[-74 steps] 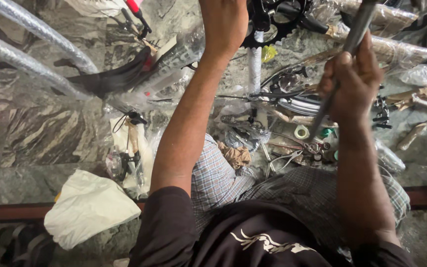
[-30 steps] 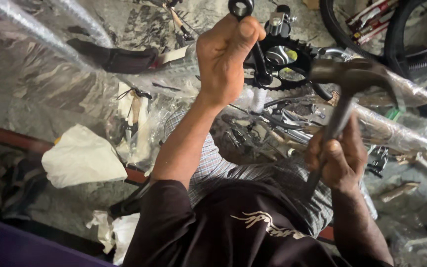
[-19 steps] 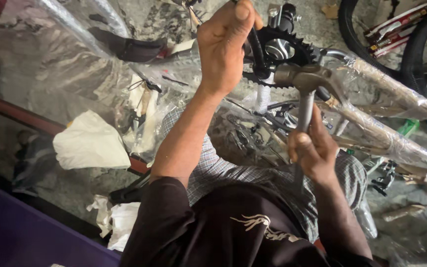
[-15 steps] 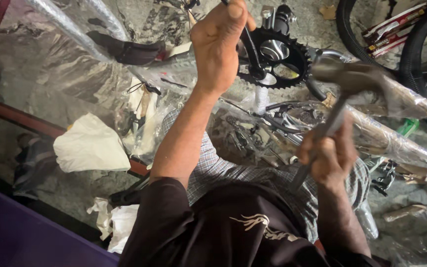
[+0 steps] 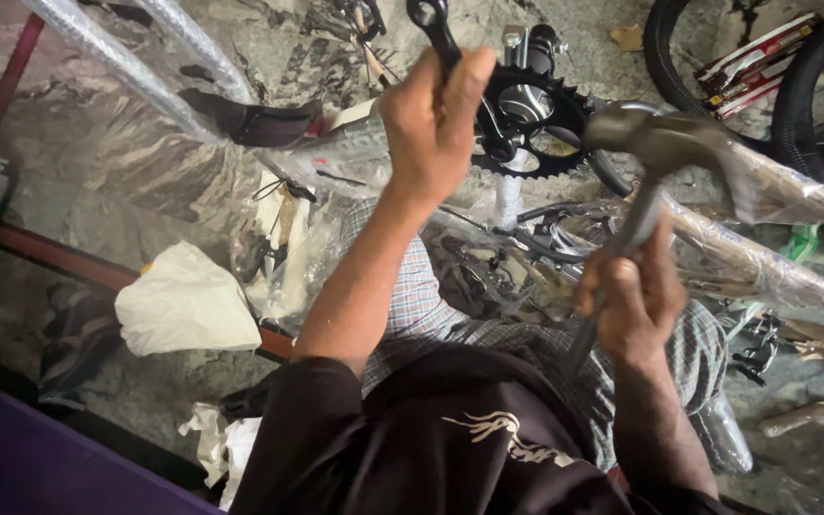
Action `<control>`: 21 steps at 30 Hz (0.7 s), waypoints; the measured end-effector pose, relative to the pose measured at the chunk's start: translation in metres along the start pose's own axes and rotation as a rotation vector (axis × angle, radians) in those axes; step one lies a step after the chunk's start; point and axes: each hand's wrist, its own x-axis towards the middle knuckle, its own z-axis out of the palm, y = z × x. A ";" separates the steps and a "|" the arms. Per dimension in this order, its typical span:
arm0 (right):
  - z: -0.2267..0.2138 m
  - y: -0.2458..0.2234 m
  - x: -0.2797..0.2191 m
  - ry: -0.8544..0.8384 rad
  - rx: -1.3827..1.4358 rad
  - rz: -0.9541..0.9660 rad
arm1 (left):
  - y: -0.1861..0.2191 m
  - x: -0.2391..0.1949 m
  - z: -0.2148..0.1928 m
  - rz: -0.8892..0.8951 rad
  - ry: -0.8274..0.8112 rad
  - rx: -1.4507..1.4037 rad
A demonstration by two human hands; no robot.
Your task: The person assembles a bicycle by attaching the crankset to the frame and installing the chain. They use a hammer and wrench to secure the crankset and then thread the chain through the gears.
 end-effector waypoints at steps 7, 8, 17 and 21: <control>0.017 0.019 -0.006 -0.084 -0.081 0.160 | -0.001 -0.016 -0.003 -0.003 -0.027 -0.016; 0.012 0.018 -0.004 -0.108 -0.032 0.176 | 0.000 -0.016 -0.005 -0.003 -0.026 -0.022; -0.007 -0.019 -0.033 0.289 -0.083 -0.054 | 0.004 -0.013 -0.005 -0.040 -0.026 -0.107; 0.035 0.006 -0.031 0.161 -0.110 0.327 | 0.003 -0.008 -0.006 0.004 -0.068 -0.032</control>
